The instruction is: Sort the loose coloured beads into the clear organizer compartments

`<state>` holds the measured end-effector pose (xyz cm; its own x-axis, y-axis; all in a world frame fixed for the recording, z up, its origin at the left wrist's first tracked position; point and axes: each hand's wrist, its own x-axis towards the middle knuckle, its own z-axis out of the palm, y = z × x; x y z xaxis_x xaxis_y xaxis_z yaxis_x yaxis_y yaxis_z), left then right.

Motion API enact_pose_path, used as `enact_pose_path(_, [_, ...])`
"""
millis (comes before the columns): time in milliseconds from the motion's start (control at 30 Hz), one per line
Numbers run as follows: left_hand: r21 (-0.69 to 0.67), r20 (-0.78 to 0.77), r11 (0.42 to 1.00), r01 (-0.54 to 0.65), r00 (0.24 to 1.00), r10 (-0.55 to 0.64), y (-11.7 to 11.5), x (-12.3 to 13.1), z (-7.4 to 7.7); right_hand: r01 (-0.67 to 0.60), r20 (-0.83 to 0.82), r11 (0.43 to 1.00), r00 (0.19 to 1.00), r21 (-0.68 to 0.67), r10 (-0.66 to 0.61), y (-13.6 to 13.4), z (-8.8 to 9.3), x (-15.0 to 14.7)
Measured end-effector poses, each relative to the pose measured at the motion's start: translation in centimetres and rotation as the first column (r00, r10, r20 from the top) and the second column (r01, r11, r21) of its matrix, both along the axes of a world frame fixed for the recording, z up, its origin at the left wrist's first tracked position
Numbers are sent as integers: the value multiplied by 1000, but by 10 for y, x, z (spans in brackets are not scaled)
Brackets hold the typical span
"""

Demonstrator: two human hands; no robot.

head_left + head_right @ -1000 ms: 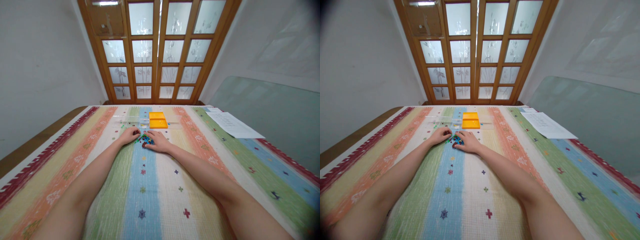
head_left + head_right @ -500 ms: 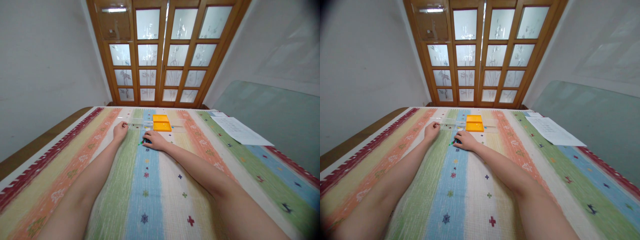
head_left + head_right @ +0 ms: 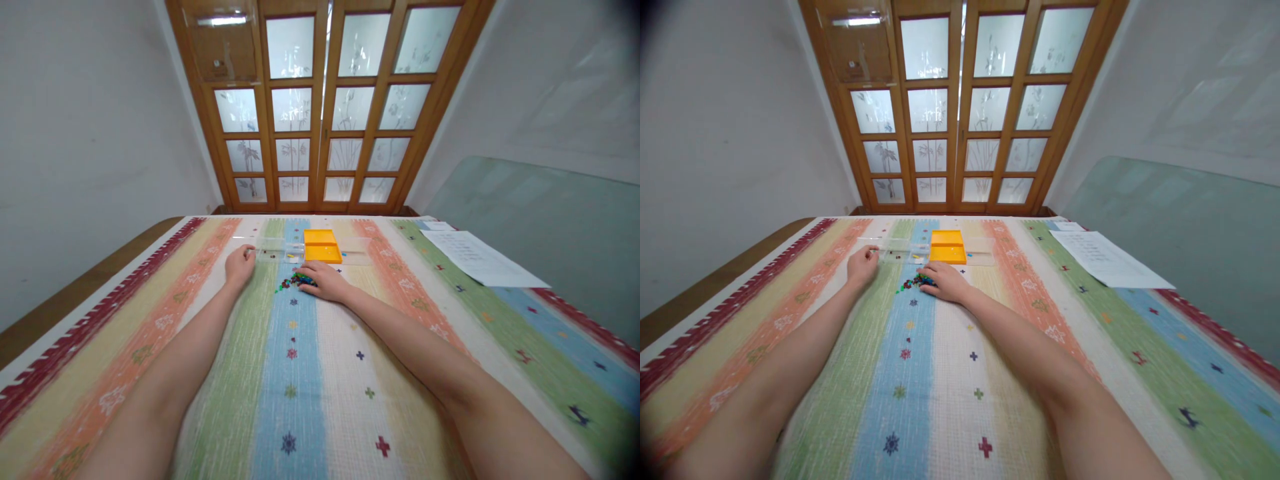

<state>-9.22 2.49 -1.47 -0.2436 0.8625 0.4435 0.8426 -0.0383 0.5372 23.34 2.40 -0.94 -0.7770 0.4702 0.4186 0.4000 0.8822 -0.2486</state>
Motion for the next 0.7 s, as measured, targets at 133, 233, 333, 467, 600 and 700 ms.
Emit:
enact_pose_path(133, [-71, -141, 878, 473, 867, -478, -14, 41, 3, 68, -18, 996, 997, -59, -69, -1, -2, 19])
enact_pose_path(233, [-139, -209, 753, 643, 724, -657, -26, 64, 2, 104, -2, 992, 994, -71, -105, 0, -2, 24])
enact_pose_path(333, [-196, -261, 741, 643, 694, -671, -31, 73, -2, 161, 28, 986, 987, -37, -160, 1, -4, 24])
enact_pose_path(467, [-237, -295, 747, 622, 686, -665, -29, 75, -6, 230, 55, 973, 972, 14, -230, 3, -8, 18])
enact_pose_path(600, [-228, -291, 728, 647, 668, -685, -25, 76, -8, 212, 68, 977, 975, 18, -213, 4, -11, 9])
enact_pose_path(700, [-183, -255, 721, 669, 676, -692, -26, 77, -5, 178, 47, 984, 983, 10, -178, 4, -12, 8])
